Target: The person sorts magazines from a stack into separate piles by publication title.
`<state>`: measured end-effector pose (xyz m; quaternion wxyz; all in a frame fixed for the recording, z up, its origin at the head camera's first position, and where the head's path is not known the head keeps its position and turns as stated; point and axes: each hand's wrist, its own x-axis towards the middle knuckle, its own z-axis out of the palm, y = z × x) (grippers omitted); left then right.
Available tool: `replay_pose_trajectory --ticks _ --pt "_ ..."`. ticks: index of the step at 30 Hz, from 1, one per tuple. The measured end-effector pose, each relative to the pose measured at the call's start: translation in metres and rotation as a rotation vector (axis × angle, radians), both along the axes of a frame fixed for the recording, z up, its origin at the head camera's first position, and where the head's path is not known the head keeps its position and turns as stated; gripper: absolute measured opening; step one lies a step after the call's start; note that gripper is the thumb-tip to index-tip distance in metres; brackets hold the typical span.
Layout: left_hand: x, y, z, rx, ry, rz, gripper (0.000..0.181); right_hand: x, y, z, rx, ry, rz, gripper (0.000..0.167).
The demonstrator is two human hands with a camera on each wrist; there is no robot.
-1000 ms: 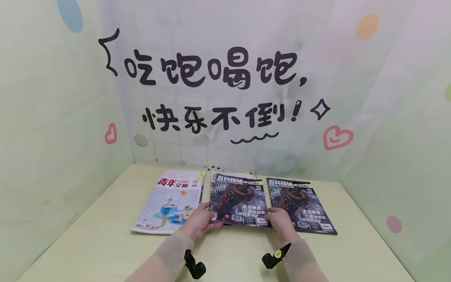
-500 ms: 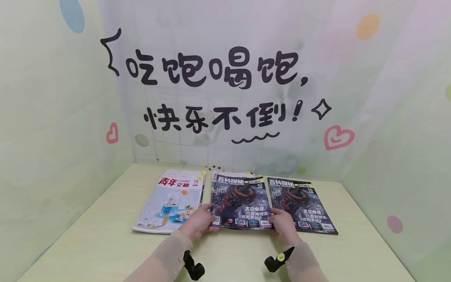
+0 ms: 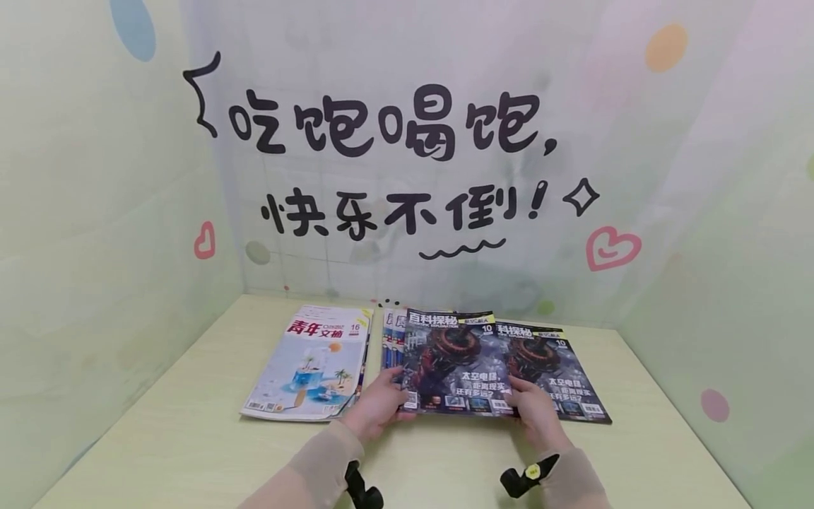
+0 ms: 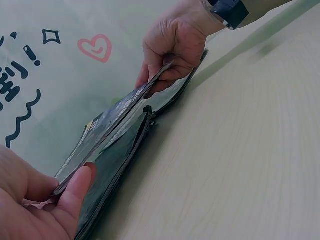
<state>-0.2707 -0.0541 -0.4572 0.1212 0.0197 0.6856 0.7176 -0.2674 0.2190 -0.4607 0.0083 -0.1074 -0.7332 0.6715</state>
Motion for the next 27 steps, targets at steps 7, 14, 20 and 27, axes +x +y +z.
replay_pose_trajectory --ticks 7,14,20,27 --pt "0.008 0.028 0.007 0.017 0.020 -0.042 0.066 0.009 0.031 0.000 -0.080 -0.018 0.000 0.054" --pt "0.011 0.064 0.011 0.049 0.008 -0.074 0.065 0.016 0.067 0.000 -0.132 -0.033 -0.012 0.056" --pt "0.014 0.091 0.013 0.052 0.036 -0.096 0.057 0.021 0.100 0.002 -0.149 -0.072 -0.034 0.060" --pt "0.018 0.114 0.014 -0.013 0.084 -0.188 0.051 0.025 0.132 0.000 -0.182 -0.090 -0.035 0.064"
